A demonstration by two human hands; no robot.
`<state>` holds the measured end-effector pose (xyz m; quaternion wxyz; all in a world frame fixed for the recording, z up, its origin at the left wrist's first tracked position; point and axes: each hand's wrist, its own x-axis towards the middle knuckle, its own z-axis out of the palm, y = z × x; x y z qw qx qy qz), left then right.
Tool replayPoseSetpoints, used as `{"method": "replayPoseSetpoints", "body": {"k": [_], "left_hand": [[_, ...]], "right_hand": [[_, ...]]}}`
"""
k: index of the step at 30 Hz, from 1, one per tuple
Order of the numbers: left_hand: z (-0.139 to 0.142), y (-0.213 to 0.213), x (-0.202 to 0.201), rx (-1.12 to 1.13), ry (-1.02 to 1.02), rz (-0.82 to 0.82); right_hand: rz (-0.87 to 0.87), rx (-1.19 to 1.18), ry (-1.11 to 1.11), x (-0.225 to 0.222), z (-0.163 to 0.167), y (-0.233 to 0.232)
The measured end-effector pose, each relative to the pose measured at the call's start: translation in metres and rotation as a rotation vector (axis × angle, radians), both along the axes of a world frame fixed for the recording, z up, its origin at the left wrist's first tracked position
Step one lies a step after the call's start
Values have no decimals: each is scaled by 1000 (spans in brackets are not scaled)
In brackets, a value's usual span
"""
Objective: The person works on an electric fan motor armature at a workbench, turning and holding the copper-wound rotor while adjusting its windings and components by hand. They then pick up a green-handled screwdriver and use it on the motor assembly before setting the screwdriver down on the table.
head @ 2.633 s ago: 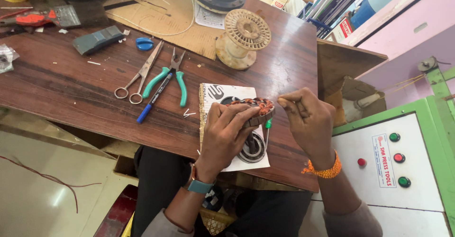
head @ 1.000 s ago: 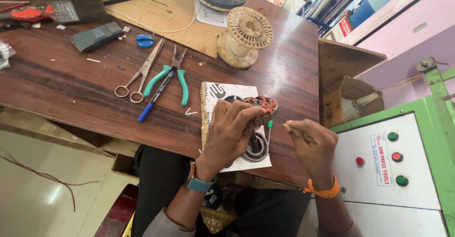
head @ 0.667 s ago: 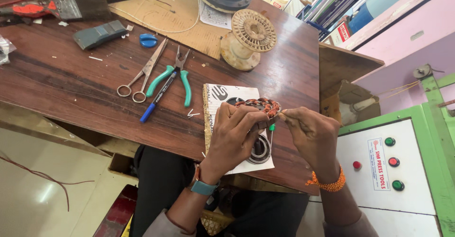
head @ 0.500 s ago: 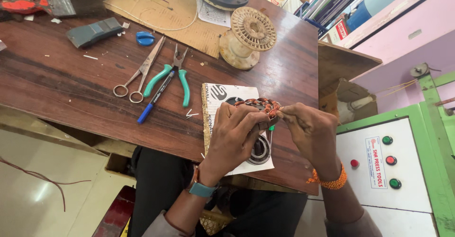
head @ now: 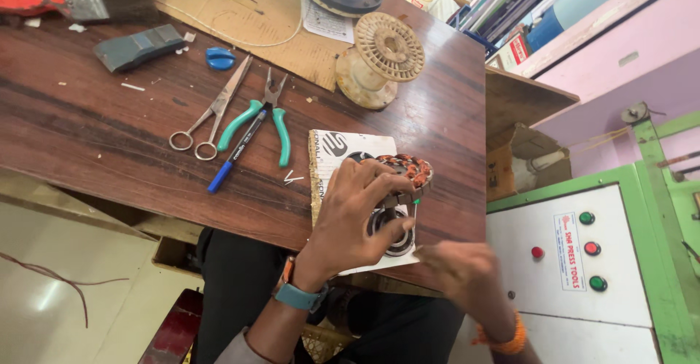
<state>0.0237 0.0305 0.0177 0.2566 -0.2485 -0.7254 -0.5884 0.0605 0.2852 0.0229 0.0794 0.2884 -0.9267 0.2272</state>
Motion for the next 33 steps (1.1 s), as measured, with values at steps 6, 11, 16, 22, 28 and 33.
{"method": "replayPoseSetpoints", "body": {"k": [6, 11, 16, 22, 28, 33], "left_hand": [[-1, 11, 0, -104, -4, 141], [-8, 17, -3, -97, 43, 191], [-13, 19, -3, -92, 56, 208], [-15, 19, -2, -82, 54, 215], [-15, 21, -3, -66, 55, 202], [-13, 19, -2, -60, 33, 184]], "right_hand": [[-32, -121, 59, -6, -18, 5], [-241, -294, 51, -35, 10, -2], [-196, -357, 113, -44, 38, -17], [-217, -309, 142, -50, 62, -40], [-98, -191, 161, -65, 74, -57], [-113, -133, 105, -68, 66, -46]]}}
